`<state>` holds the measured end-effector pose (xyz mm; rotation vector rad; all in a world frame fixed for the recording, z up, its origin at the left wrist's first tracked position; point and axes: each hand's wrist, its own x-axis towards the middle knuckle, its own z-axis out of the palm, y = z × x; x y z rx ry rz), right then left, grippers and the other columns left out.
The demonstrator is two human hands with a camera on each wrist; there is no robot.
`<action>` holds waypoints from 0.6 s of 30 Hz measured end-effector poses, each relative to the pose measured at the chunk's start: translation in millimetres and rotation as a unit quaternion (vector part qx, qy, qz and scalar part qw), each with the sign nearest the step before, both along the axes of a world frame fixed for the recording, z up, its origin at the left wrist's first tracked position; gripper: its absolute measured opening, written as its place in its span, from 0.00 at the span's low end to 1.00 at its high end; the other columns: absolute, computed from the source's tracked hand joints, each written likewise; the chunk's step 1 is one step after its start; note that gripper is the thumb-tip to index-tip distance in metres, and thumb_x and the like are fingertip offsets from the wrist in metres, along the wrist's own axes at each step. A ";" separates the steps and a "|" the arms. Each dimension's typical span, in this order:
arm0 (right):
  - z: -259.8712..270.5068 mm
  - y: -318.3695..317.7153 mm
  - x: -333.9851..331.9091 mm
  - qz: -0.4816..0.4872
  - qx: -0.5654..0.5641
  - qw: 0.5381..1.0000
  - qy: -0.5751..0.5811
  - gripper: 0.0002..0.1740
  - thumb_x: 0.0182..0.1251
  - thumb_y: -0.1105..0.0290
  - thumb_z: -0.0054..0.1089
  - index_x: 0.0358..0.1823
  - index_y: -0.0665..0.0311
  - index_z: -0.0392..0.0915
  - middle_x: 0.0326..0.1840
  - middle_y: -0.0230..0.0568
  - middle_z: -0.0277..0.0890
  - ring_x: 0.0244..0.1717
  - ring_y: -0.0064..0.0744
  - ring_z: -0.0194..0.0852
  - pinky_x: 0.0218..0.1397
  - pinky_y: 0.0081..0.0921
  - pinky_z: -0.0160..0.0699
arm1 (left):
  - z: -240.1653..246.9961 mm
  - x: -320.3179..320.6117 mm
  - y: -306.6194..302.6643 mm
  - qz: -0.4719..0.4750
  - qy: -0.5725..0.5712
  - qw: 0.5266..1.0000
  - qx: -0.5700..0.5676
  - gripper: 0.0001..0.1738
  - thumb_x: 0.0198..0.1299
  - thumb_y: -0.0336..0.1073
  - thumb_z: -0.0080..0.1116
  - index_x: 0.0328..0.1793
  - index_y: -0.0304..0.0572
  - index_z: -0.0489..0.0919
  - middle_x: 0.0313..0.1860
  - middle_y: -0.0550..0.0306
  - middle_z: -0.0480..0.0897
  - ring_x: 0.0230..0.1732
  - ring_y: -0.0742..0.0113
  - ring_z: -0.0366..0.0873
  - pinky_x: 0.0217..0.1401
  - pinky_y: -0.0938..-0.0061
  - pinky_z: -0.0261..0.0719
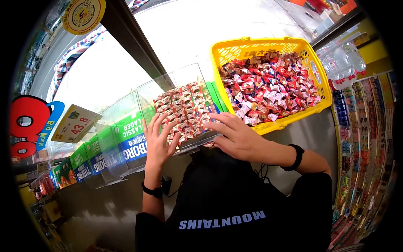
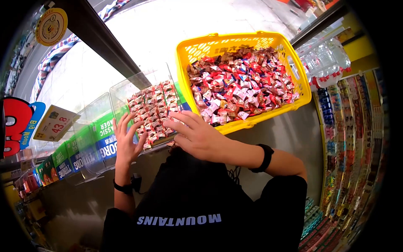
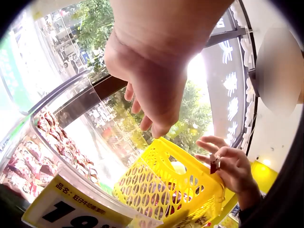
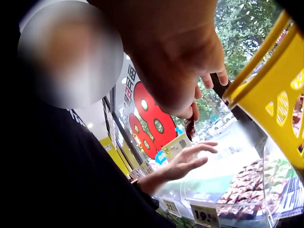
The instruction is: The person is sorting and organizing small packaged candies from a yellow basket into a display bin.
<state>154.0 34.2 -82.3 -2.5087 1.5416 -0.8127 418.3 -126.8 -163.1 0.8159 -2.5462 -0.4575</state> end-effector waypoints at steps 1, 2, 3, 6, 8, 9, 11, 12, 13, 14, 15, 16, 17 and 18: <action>-9.1 3.2 10.7 0.001 0.020 0.998 0.052 0.09 0.69 0.69 0.70 0.41 0.68 0.82 0.77 0.51 0.72 0.82 0.60 0.65 0.81 0.60 0.69 | 2.0 -0.8 0.9 -0.028 0.014 0.999 -0.014 0.20 0.64 0.43 0.75 0.62 0.59 0.88 0.75 0.54 0.78 0.83 0.47 0.67 0.90 0.31 0.45; -12.1 2.4 18.8 -0.015 0.006 0.999 0.046 0.09 0.70 0.69 0.69 0.42 0.68 0.83 0.78 0.51 0.72 0.82 0.60 0.65 0.81 0.60 0.68 | 5.1 -0.8 1.4 -0.044 0.015 0.999 -0.018 0.19 0.64 0.42 0.75 0.61 0.60 0.88 0.74 0.55 0.78 0.82 0.48 0.68 0.90 0.31 0.47; -12.8 0.1 26.5 -0.030 -0.009 0.999 0.041 0.09 0.70 0.68 0.69 0.42 0.68 0.83 0.78 0.51 0.72 0.83 0.60 0.64 0.82 0.60 0.68 | 5.6 -0.4 1.0 -0.054 0.011 0.998 -0.025 0.18 0.64 0.42 0.75 0.60 0.60 0.88 0.74 0.56 0.78 0.82 0.49 0.68 0.90 0.31 0.48; -12.6 -7.4 53.0 -0.052 -0.033 0.997 0.044 0.10 0.70 0.67 0.68 0.42 0.68 0.84 0.78 0.50 0.72 0.83 0.59 0.64 0.83 0.61 0.65 | 0.4 10.7 -1.9 -0.053 0.005 0.997 -0.051 0.17 0.64 0.41 0.76 0.59 0.60 0.88 0.75 0.56 0.78 0.82 0.49 0.69 0.90 0.31 0.49; -35.6 -16.5 62.1 -0.060 -0.020 0.997 0.037 0.11 0.69 0.65 0.67 0.39 0.68 0.84 0.77 0.50 0.72 0.82 0.56 0.65 0.82 0.62 0.65 | -6.5 17.0 -8.7 -0.026 0.005 0.997 -0.068 0.17 0.63 0.40 0.76 0.58 0.60 0.88 0.75 0.56 0.77 0.81 0.49 0.69 0.89 0.31 0.49; -54.8 -22.4 62.4 -0.078 0.040 0.995 0.035 0.11 0.70 0.66 0.70 0.47 0.65 0.84 0.80 0.50 0.69 0.84 0.61 0.60 0.84 0.63 0.61 | -11.7 20.3 -11.5 -0.002 0.006 0.997 -0.072 0.17 0.63 0.40 0.76 0.58 0.60 0.88 0.76 0.56 0.77 0.81 0.48 0.69 0.89 0.32 0.50; -84.6 -32.2 64.6 -0.101 0.077 0.991 -0.033 0.10 0.68 0.66 0.71 0.43 0.65 0.86 0.78 0.53 0.69 0.82 0.61 0.62 0.83 0.60 0.62 | -21.8 27.2 -19.1 0.027 0.010 0.997 -0.071 0.16 0.63 0.39 0.75 0.58 0.59 0.88 0.76 0.56 0.77 0.82 0.47 0.68 0.88 0.32 0.51; -96.6 -35.9 68.5 -0.105 0.098 0.987 -0.077 0.10 0.67 0.66 0.71 0.40 0.66 0.87 0.76 0.55 0.71 0.80 0.61 0.65 0.82 0.60 0.63 | -28.5 28.1 -22.3 0.033 0.010 0.997 -0.065 0.17 0.64 0.38 0.74 0.58 0.60 0.87 0.76 0.55 0.76 0.83 0.45 0.66 0.88 0.32 0.50; -107.9 -41.2 72.7 -0.107 0.110 0.986 -0.069 0.09 0.66 0.65 0.72 0.39 0.64 0.89 0.76 0.55 0.72 0.80 0.60 0.65 0.82 0.59 0.62 | -32.0 28.6 -22.1 0.036 0.004 0.998 -0.047 0.17 0.64 0.36 0.73 0.59 0.59 0.88 0.77 0.53 0.76 0.84 0.43 0.65 0.88 0.33 0.51; -118.4 -47.4 76.6 -0.111 0.122 0.985 -0.059 0.09 0.64 0.64 0.73 0.38 0.62 0.90 0.76 0.55 0.73 0.80 0.60 0.64 0.82 0.58 0.62 | -35.4 27.9 -22.1 0.038 -0.001 0.999 -0.030 0.18 0.65 0.35 0.72 0.60 0.59 0.88 0.78 0.51 0.75 0.84 0.40 0.64 0.89 0.34 0.52; -129.2 -52.5 80.0 -0.115 0.134 0.983 -0.048 0.08 0.63 0.64 0.75 0.37 0.61 0.91 0.75 0.55 0.73 0.81 0.60 0.64 0.82 0.58 0.61 | -41.5 27.4 -22.5 0.031 0.024 0.999 0.012 0.18 0.64 0.35 0.72 0.61 0.59 0.88 0.80 0.51 0.73 0.84 0.38 0.62 0.87 0.33 0.54; -140.5 -57.2 82.6 -0.120 0.172 0.976 -0.058 0.08 0.62 0.63 0.76 0.36 0.59 0.92 0.75 0.55 0.74 0.81 0.59 0.64 0.82 0.57 0.61 | -41.3 27.0 -21.8 0.032 0.020 0.999 0.005 0.19 0.64 0.35 0.72 0.61 0.59 0.88 0.80 0.51 0.73 0.84 0.37 0.62 0.87 0.33 0.54; -152.0 -63.8 83.7 -0.125 0.208 0.968 -0.066 0.08 0.61 0.62 0.76 0.34 0.57 0.92 0.74 0.54 0.75 0.81 0.58 0.64 0.82 0.57 0.61 | -39.4 25.5 -22.0 0.035 0.017 0.999 -0.003 0.19 0.64 0.35 0.73 0.61 0.59 0.88 0.80 0.51 0.73 0.84 0.37 0.61 0.87 0.33 0.54; -165.5 -71.0 84.1 -0.128 0.245 0.958 -0.074 0.07 0.60 0.61 0.77 0.33 0.55 0.93 0.74 0.54 0.76 0.81 0.57 0.64 0.82 0.57 0.61 | -39.1 24.8 -22.1 0.038 0.015 0.999 -0.010 0.20 0.63 0.35 0.73 0.61 0.59 0.88 0.81 0.51 0.72 0.84 0.37 0.61 0.87 0.33 0.54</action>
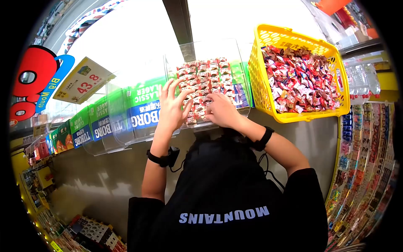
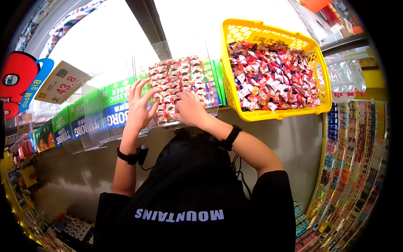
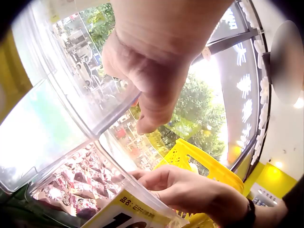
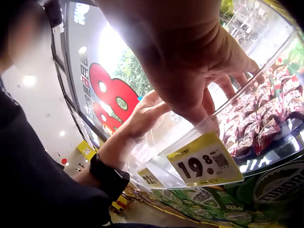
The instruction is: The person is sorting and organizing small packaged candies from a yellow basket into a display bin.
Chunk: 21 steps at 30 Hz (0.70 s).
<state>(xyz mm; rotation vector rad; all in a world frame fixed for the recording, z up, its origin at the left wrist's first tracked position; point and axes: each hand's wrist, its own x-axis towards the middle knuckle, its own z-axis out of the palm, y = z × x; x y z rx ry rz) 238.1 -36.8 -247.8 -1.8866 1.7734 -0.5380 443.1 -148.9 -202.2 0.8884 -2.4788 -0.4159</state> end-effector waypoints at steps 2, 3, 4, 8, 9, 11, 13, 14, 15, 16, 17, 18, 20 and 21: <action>-13.7 -10.9 6.8 0.005 0.058 0.998 -0.009 0.10 0.57 0.57 0.80 0.30 0.53 0.93 0.74 0.50 0.77 0.80 0.54 0.64 0.81 0.56 0.61 | -2.5 1.4 -1.4 0.001 0.000 1.000 -0.002 0.21 0.63 0.35 0.73 0.62 0.61 0.87 0.81 0.52 0.72 0.85 0.37 0.61 0.87 0.31 0.53; -2.9 -15.3 13.0 0.007 0.076 0.997 0.013 0.11 0.57 0.56 0.80 0.31 0.54 0.94 0.75 0.50 0.76 0.80 0.54 0.65 0.81 0.55 0.61 | -1.9 0.9 -1.7 0.002 -0.002 1.000 -0.005 0.21 0.63 0.35 0.73 0.62 0.62 0.87 0.81 0.52 0.72 0.85 0.37 0.61 0.87 0.31 0.53; 2.9 -16.5 18.9 0.008 0.096 0.995 0.034 0.12 0.58 0.55 0.81 0.32 0.54 0.94 0.76 0.50 0.76 0.80 0.54 0.65 0.81 0.54 0.61 | -2.1 1.5 -0.1 0.003 -0.004 1.000 -0.006 0.21 0.63 0.35 0.73 0.62 0.63 0.87 0.81 0.52 0.72 0.85 0.37 0.61 0.87 0.30 0.53; -0.1 -30.8 21.6 0.028 0.144 0.981 0.124 0.11 0.52 0.55 0.81 0.30 0.52 0.95 0.77 0.45 0.75 0.80 0.52 0.65 0.81 0.59 0.59 | -3.8 1.9 0.5 0.007 -0.006 1.000 -0.010 0.23 0.62 0.35 0.74 0.64 0.65 0.85 0.81 0.54 0.71 0.85 0.38 0.59 0.86 0.26 0.51; -7.0 -31.0 23.3 0.026 0.111 0.983 0.141 0.11 0.50 0.55 0.82 0.28 0.52 0.94 0.77 0.45 0.75 0.81 0.51 0.64 0.80 0.62 0.58 | -6.0 1.9 -0.1 0.007 -0.003 1.000 -0.010 0.24 0.62 0.35 0.74 0.64 0.66 0.85 0.81 0.54 0.70 0.85 0.38 0.59 0.86 0.25 0.51; -18.9 -27.4 21.9 0.029 0.082 0.983 0.162 0.11 0.49 0.55 0.83 0.28 0.52 0.94 0.77 0.44 0.75 0.80 0.50 0.65 0.81 0.62 0.58 | -8.0 1.1 0.0 0.010 0.002 1.000 -0.014 0.24 0.61 0.36 0.75 0.64 0.65 0.85 0.80 0.54 0.71 0.84 0.39 0.60 0.86 0.25 0.50; -14.0 -26.7 22.8 0.028 0.057 0.981 0.182 0.12 0.48 0.55 0.84 0.29 0.52 0.94 0.77 0.44 0.75 0.79 0.51 0.66 0.82 0.62 0.58 | -8.1 0.1 0.2 0.012 0.003 1.000 -0.014 0.25 0.60 0.35 0.75 0.64 0.65 0.85 0.81 0.54 0.70 0.84 0.39 0.60 0.86 0.25 0.50; -11.3 -27.1 22.6 0.026 0.046 0.980 0.190 0.12 0.47 0.56 0.85 0.29 0.52 0.94 0.77 0.44 0.75 0.79 0.51 0.67 0.82 0.62 0.58 | -7.4 0.1 0.5 0.014 0.000 1.000 -0.011 0.25 0.61 0.35 0.75 0.64 0.65 0.85 0.81 0.54 0.70 0.84 0.38 0.59 0.87 0.25 0.50; -8.1 -27.9 22.9 0.024 0.034 0.979 0.198 0.12 0.47 0.56 0.85 0.30 0.52 0.94 0.77 0.44 0.75 0.78 0.51 0.67 0.82 0.62 0.58 | -6.7 0.6 0.3 0.015 -0.004 1.000 -0.009 0.25 0.61 0.35 0.75 0.65 0.66 0.85 0.81 0.54 0.70 0.85 0.38 0.59 0.87 0.25 0.49; -7.1 -27.7 21.7 0.030 0.026 0.979 0.200 0.13 0.47 0.56 0.85 0.32 0.51 0.94 0.77 0.44 0.75 0.78 0.52 0.68 0.82 0.61 0.59 | -6.0 1.2 -0.1 0.015 -0.004 1.000 -0.008 0.25 0.61 0.35 0.75 0.65 0.66 0.85 0.81 0.54 0.70 0.85 0.38 0.59 0.87 0.25 0.49; -6.4 -26.4 18.7 0.035 0.018 0.979 0.201 0.13 0.48 0.57 0.85 0.34 0.51 0.94 0.77 0.43 0.74 0.78 0.52 0.68 0.82 0.60 0.59 | -5.6 1.2 -0.2 0.014 -0.005 1.000 -0.007 0.25 0.61 0.35 0.75 0.65 0.66 0.84 0.81 0.53 0.70 0.85 0.38 0.59 0.87 0.25 0.49; -5.9 -24.8 16.2 0.041 0.010 0.978 0.203 0.14 0.48 0.57 0.85 0.36 0.50 0.94 0.77 0.43 0.74 0.77 0.52 0.68 0.82 0.60 0.60 | -5.1 0.7 0.4 0.013 -0.006 1.000 -0.006 0.25 0.61 0.35 0.75 0.65 0.66 0.84 0.82 0.53 0.69 0.85 0.38 0.59 0.87 0.25 0.49; -15.3 -18.1 12.8 0.044 -0.033 0.984 0.170 0.15 0.52 0.60 0.81 0.41 0.53 0.93 0.77 0.47 0.75 0.77 0.54 0.69 0.82 0.64 0.59 | -5.0 0.5 1.6 0.017 -0.018 1.000 -0.005 0.25 0.61 0.36 0.75 0.65 0.66 0.85 0.82 0.53 0.69 0.86 0.38 0.58 0.87 0.26 0.49; -17.5 -15.7 10.5 0.044 -0.056 0.985 0.155 0.15 0.53 0.61 0.78 0.43 0.55 0.93 0.76 0.49 0.75 0.77 0.55 0.69 0.82 0.66 0.59 | -4.9 0.1 1.1 0.018 -0.023 1.000 -0.006 0.25 0.61 0.36 0.75 0.65 0.66 0.85 0.82 0.53 0.70 0.86 0.38 0.58 0.87 0.26 0.49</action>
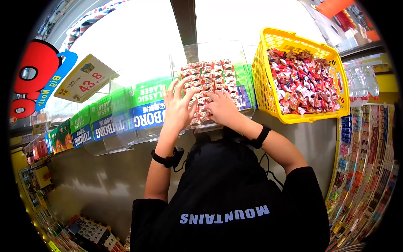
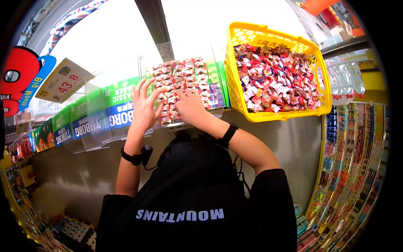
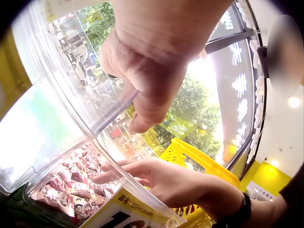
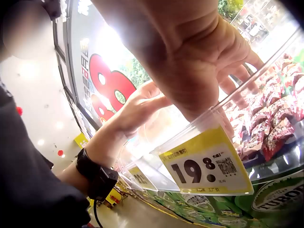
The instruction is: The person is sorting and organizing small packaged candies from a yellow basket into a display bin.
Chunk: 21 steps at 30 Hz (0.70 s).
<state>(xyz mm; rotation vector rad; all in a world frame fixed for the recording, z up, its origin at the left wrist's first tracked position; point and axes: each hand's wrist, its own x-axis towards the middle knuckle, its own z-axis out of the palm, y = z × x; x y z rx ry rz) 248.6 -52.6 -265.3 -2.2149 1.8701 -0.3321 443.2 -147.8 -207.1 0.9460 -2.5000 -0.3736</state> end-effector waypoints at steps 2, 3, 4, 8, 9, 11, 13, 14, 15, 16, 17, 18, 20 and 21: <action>-6.1 0.3 -3.0 0.047 -0.058 0.996 -0.047 0.10 0.57 0.62 0.74 0.40 0.50 0.94 0.77 0.46 0.74 0.77 0.54 0.68 0.80 0.65 0.62 | 1.0 -0.5 -0.4 0.001 -0.004 1.000 0.001 0.25 0.61 0.36 0.75 0.65 0.66 0.85 0.82 0.53 0.70 0.86 0.38 0.58 0.87 0.26 0.49; -6.3 -1.2 -3.1 0.068 -0.071 0.994 -0.053 0.08 0.59 0.61 0.73 0.39 0.48 0.94 0.77 0.44 0.75 0.78 0.54 0.68 0.80 0.64 0.63 | 1.1 -0.4 0.1 0.001 -0.006 1.000 0.002 0.25 0.61 0.36 0.75 0.65 0.67 0.85 0.82 0.53 0.70 0.86 0.38 0.58 0.87 0.26 0.49; -6.0 -1.2 -5.4 0.079 -0.051 0.995 -0.041 0.07 0.60 0.61 0.72 0.38 0.48 0.94 0.77 0.43 0.75 0.79 0.53 0.67 0.80 0.65 0.63 | 0.9 -0.5 0.2 0.003 -0.013 1.000 0.006 0.25 0.62 0.36 0.74 0.66 0.67 0.85 0.82 0.53 0.70 0.86 0.37 0.58 0.87 0.27 0.48; -8.4 -2.2 -11.8 0.098 -0.018 0.995 -0.002 0.07 0.63 0.60 0.69 0.35 0.48 0.95 0.78 0.41 0.75 0.80 0.53 0.66 0.80 0.66 0.63 | 5.2 -1.6 1.1 0.006 -0.023 1.000 -0.004 0.23 0.64 0.36 0.73 0.65 0.65 0.86 0.82 0.51 0.70 0.86 0.38 0.58 0.87 0.26 0.47; -6.7 -2.8 -10.5 0.096 -0.021 0.995 0.004 0.08 0.63 0.60 0.69 0.34 0.48 0.95 0.78 0.41 0.75 0.81 0.53 0.66 0.80 0.67 0.64 | 6.1 -1.6 1.3 0.008 -0.024 1.000 -0.005 0.22 0.64 0.37 0.73 0.65 0.64 0.86 0.82 0.51 0.70 0.86 0.38 0.59 0.87 0.26 0.47; -2.5 -2.0 -11.1 0.090 -0.013 0.996 0.014 0.09 0.63 0.62 0.70 0.42 0.50 0.93 0.78 0.45 0.74 0.81 0.55 0.65 0.82 0.65 0.62 | 5.1 -1.8 1.6 0.010 -0.026 1.000 -0.007 0.21 0.65 0.37 0.73 0.64 0.63 0.86 0.81 0.50 0.70 0.86 0.38 0.59 0.88 0.26 0.47; 9.3 2.6 -10.7 0.065 -0.035 0.997 0.006 0.12 0.64 0.65 0.71 0.49 0.49 0.92 0.79 0.47 0.73 0.81 0.55 0.65 0.84 0.61 0.60 | 5.6 -1.7 1.6 0.014 -0.041 0.999 -0.011 0.21 0.65 0.38 0.73 0.64 0.62 0.85 0.81 0.50 0.71 0.86 0.38 0.59 0.88 0.26 0.46; 16.7 9.2 -12.5 0.076 -0.047 0.996 -0.002 0.16 0.65 0.65 0.70 0.54 0.53 0.88 0.78 0.51 0.73 0.80 0.57 0.66 0.83 0.60 0.62 | 6.9 -2.1 2.6 0.017 -0.051 0.998 -0.012 0.21 0.65 0.39 0.73 0.65 0.62 0.85 0.82 0.50 0.70 0.86 0.38 0.60 0.88 0.26 0.46; 38.5 18.7 -14.7 0.099 -0.068 0.993 0.011 0.14 0.66 0.64 0.69 0.52 0.56 0.86 0.77 0.52 0.73 0.80 0.56 0.66 0.85 0.62 0.60 | 9.1 -2.2 3.4 0.020 -0.061 0.998 -0.013 0.22 0.65 0.39 0.73 0.65 0.62 0.85 0.82 0.50 0.70 0.86 0.38 0.60 0.88 0.26 0.46; 64.2 30.9 -14.9 0.096 -0.100 0.990 0.012 0.14 0.66 0.64 0.67 0.51 0.59 0.86 0.76 0.52 0.74 0.80 0.56 0.66 0.85 0.63 0.60 | 12.4 -0.5 4.2 0.019 -0.091 0.996 -0.002 0.25 0.66 0.42 0.73 0.69 0.62 0.83 0.84 0.48 0.67 0.87 0.37 0.57 0.88 0.27 0.44; 89.9 44.5 -14.9 0.095 -0.132 0.987 0.014 0.15 0.66 0.64 0.65 0.50 0.61 0.86 0.75 0.52 0.75 0.80 0.56 0.66 0.85 0.64 0.60 | 17.4 0.5 4.9 0.009 -0.098 0.995 0.007 0.26 0.66 0.43 0.73 0.70 0.62 0.83 0.85 0.48 0.66 0.88 0.36 0.56 0.89 0.27 0.44; 112.5 59.0 -16.1 0.088 -0.149 0.985 0.012 0.14 0.67 0.64 0.63 0.49 0.63 0.86 0.74 0.52 0.75 0.80 0.55 0.67 0.85 0.64 0.61 | 24.8 1.3 6.4 0.000 -0.106 0.994 0.018 0.27 0.66 0.43 0.73 0.71 0.62 0.82 0.86 0.47 0.65 0.88 0.36 0.55 0.89 0.27 0.43; 152.1 88.7 -25.8 0.079 -0.182 0.980 0.000 0.13 0.68 0.65 0.62 0.48 0.65 0.84 0.73 0.51 0.77 0.79 0.54 0.69 0.86 0.64 0.62 | 42.6 0.5 5.1 -0.020 -0.118 0.991 0.055 0.30 0.67 0.46 0.73 0.75 0.62 0.80 0.88 0.45 0.62 0.90 0.34 0.51 0.90 0.29 0.41; 169.9 103.1 -35.0 0.079 -0.198 0.977 -0.009 0.13 0.68 0.65 0.62 0.48 0.65 0.84 0.73 0.51 0.78 0.79 0.53 0.71 0.86 0.63 0.62 | 54.7 -4.0 4.2 -0.022 -0.121 0.991 0.055 0.30 0.67 0.47 0.72 0.76 0.61 0.80 0.88 0.45 0.62 0.90 0.33 0.51 0.90 0.30 0.43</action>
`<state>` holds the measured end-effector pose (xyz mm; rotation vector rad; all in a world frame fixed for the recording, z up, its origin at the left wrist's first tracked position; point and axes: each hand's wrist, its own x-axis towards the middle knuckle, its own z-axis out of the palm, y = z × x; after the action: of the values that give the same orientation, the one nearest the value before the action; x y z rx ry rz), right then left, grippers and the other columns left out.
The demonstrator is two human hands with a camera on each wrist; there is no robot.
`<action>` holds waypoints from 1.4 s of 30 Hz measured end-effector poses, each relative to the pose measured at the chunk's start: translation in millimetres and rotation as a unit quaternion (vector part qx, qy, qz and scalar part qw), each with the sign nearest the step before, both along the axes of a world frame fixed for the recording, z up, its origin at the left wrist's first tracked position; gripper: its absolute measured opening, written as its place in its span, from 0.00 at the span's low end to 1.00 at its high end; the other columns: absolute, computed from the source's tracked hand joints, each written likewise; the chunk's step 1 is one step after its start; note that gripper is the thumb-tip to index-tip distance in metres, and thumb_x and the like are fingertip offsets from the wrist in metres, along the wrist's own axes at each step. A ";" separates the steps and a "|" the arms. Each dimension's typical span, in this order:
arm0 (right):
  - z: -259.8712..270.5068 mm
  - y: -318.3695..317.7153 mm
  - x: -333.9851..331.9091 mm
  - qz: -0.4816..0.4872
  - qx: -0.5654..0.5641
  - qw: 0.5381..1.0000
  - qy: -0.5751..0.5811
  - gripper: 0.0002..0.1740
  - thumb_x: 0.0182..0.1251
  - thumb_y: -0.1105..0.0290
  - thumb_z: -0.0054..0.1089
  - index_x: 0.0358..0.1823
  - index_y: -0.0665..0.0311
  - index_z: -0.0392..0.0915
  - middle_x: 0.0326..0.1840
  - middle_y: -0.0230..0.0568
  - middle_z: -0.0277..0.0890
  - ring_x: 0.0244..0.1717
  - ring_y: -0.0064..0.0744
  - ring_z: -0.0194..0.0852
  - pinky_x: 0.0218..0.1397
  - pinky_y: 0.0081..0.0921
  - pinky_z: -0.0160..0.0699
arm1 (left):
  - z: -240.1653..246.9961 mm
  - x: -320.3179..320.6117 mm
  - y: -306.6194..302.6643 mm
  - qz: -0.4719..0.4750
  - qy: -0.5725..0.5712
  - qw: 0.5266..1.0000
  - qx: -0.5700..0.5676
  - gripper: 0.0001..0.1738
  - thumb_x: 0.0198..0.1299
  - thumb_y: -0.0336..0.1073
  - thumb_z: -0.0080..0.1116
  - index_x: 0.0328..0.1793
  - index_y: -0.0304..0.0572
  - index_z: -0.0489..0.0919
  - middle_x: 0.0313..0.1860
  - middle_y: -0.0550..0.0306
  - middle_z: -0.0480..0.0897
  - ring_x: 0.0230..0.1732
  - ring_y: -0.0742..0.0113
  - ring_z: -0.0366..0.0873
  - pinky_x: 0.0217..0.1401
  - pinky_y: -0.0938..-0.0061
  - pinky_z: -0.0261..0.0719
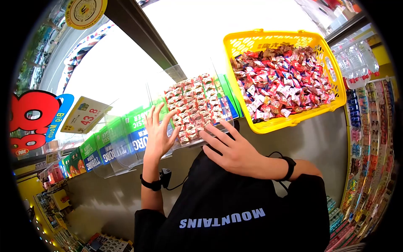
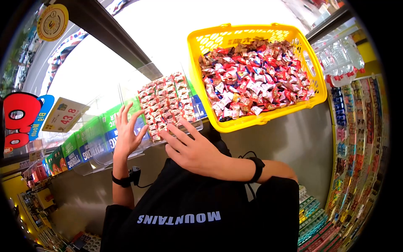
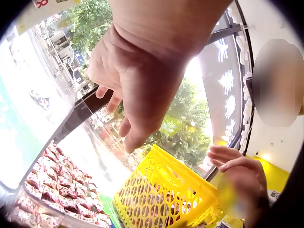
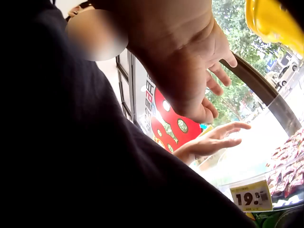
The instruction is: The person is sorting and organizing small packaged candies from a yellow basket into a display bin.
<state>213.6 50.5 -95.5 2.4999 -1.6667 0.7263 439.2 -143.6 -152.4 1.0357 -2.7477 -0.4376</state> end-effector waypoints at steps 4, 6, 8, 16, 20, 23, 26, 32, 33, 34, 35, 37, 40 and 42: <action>42.2 34.9 -52.4 -0.086 -0.022 0.996 -0.010 0.15 0.65 0.67 0.69 0.52 0.63 0.84 0.73 0.50 0.78 0.78 0.53 0.73 0.86 0.64 0.62 | 68.9 -40.1 -8.4 -0.064 0.051 0.996 -0.023 0.30 0.65 0.43 0.75 0.73 0.56 0.83 0.87 0.45 0.65 0.90 0.37 0.55 0.91 0.37 0.50; 53.1 40.4 -92.0 -0.146 -0.013 0.989 -0.017 0.20 0.60 0.69 0.74 0.54 0.61 0.84 0.74 0.50 0.77 0.78 0.53 0.72 0.86 0.64 0.60 | 100.6 -70.4 -13.8 -0.111 0.050 0.990 -0.065 0.30 0.63 0.42 0.77 0.72 0.57 0.84 0.87 0.47 0.66 0.90 0.39 0.56 0.92 0.38 0.51; 54.0 44.5 -131.9 -0.220 -0.027 0.975 -0.007 0.19 0.62 0.71 0.74 0.55 0.59 0.85 0.73 0.50 0.77 0.76 0.54 0.73 0.84 0.62 0.63 | 126.7 -105.9 -21.4 -0.172 0.065 0.979 -0.091 0.26 0.64 0.43 0.76 0.68 0.59 0.85 0.85 0.50 0.68 0.88 0.39 0.58 0.91 0.38 0.53; 16.8 51.2 -253.7 -0.296 -0.072 0.952 0.034 0.10 0.67 0.68 0.72 0.48 0.59 0.85 0.70 0.49 0.78 0.75 0.51 0.73 0.84 0.61 0.61 | 163.7 -265.1 -30.6 -0.375 -0.020 0.918 -0.127 0.15 0.67 0.43 0.72 0.59 0.56 0.89 0.81 0.49 0.74 0.87 0.44 0.63 0.93 0.39 0.50; -11.1 48.1 -269.8 -0.301 -0.066 0.951 0.023 0.09 0.68 0.67 0.72 0.46 0.59 0.84 0.72 0.49 0.77 0.77 0.52 0.71 0.86 0.63 0.57 | 135.3 -326.8 -34.0 -0.438 -0.136 0.882 -0.107 0.11 0.68 0.47 0.70 0.49 0.53 0.92 0.77 0.46 0.77 0.86 0.44 0.63 0.92 0.39 0.50; -8.4 49.4 -268.9 -0.291 -0.048 0.955 0.003 0.12 0.67 0.69 0.73 0.50 0.60 0.85 0.74 0.49 0.75 0.78 0.51 0.71 0.87 0.63 0.56 | 95.5 -349.1 -39.1 -0.462 -0.215 0.855 -0.099 0.04 0.55 0.42 0.72 0.35 0.57 0.92 0.75 0.48 0.78 0.86 0.40 0.61 0.94 0.39 0.49; -4.4 47.0 -267.2 -0.286 -0.061 0.956 -0.009 0.11 0.64 0.68 0.73 0.44 0.61 0.82 0.73 0.49 0.75 0.77 0.50 0.70 0.86 0.64 0.57 | 65.2 -357.0 -49.1 -0.485 -0.288 0.818 -0.108 0.05 0.47 0.40 0.72 0.32 0.58 0.92 0.75 0.49 0.78 0.87 0.42 0.60 0.94 0.38 0.48; -1.9 49.2 -266.6 -0.269 0.003 0.963 -0.030 0.15 0.65 0.67 0.75 0.51 0.58 0.83 0.78 0.50 0.71 0.82 0.52 0.65 0.86 0.67 0.54 | 16.7 -343.9 -45.8 -0.484 -0.359 0.782 -0.162 0.22 0.50 0.48 0.72 0.52 0.56 0.94 0.81 0.48 0.74 0.91 0.42 0.54 0.94 0.32 0.35; -1.7 49.2 -267.0 -0.267 0.007 0.963 -0.034 0.16 0.65 0.67 0.75 0.52 0.58 0.83 0.78 0.51 0.70 0.82 0.53 0.64 0.86 0.67 0.54 | 16.7 -344.6 -45.9 -0.484 -0.359 0.783 -0.158 0.24 0.51 0.48 0.72 0.56 0.56 0.93 0.81 0.48 0.74 0.92 0.42 0.53 0.94 0.32 0.35; -1.7 49.5 -267.1 -0.264 0.010 0.964 -0.039 0.16 0.65 0.67 0.75 0.52 0.58 0.83 0.79 0.51 0.70 0.82 0.53 0.64 0.87 0.68 0.53 | 16.8 -344.6 -46.0 -0.484 -0.359 0.783 -0.153 0.26 0.53 0.49 0.71 0.59 0.56 0.93 0.82 0.48 0.74 0.92 0.42 0.53 0.94 0.32 0.35; -2.0 50.1 -266.9 -0.263 0.013 0.964 -0.044 0.16 0.65 0.67 0.75 0.52 0.58 0.82 0.79 0.51 0.69 0.82 0.54 0.63 0.87 0.68 0.53 | 16.6 -344.1 -45.5 -0.481 -0.372 0.779 -0.153 0.26 0.54 0.50 0.71 0.60 0.56 0.92 0.82 0.48 0.74 0.92 0.42 0.53 0.94 0.32 0.35; -2.1 50.5 -267.2 -0.261 0.018 0.964 -0.053 0.17 0.65 0.67 0.75 0.53 0.58 0.82 0.80 0.52 0.68 0.83 0.54 0.63 0.87 0.68 0.52 | 24.0 -347.0 -40.2 -0.474 -0.397 0.771 -0.153 0.26 0.57 0.51 0.70 0.62 0.56 0.91 0.81 0.47 0.74 0.91 0.42 0.54 0.94 0.31 0.35; -2.6 50.3 -267.2 -0.257 0.010 0.964 -0.065 0.17 0.65 0.67 0.76 0.53 0.58 0.82 0.80 0.52 0.68 0.83 0.54 0.63 0.87 0.69 0.52 | 29.5 -349.4 -33.7 -0.474 -0.394 0.767 -0.176 0.21 0.60 0.49 0.68 0.57 0.54 0.93 0.80 0.47 0.75 0.91 0.42 0.55 0.94 0.32 0.37; -0.8 50.9 -266.9 -0.258 0.013 0.963 -0.071 0.18 0.65 0.67 0.76 0.54 0.58 0.83 0.80 0.52 0.68 0.83 0.55 0.63 0.87 0.68 0.52 | 31.2 -352.4 -33.6 -0.473 -0.392 0.770 -0.173 0.14 0.61 0.45 0.67 0.48 0.52 0.94 0.78 0.50 0.78 0.89 0.44 0.59 0.93 0.32 0.41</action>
<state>-53.4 101.5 -96.3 1.9145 -2.2516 0.8291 86.8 -177.2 -121.2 -0.4963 -3.6852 0.5616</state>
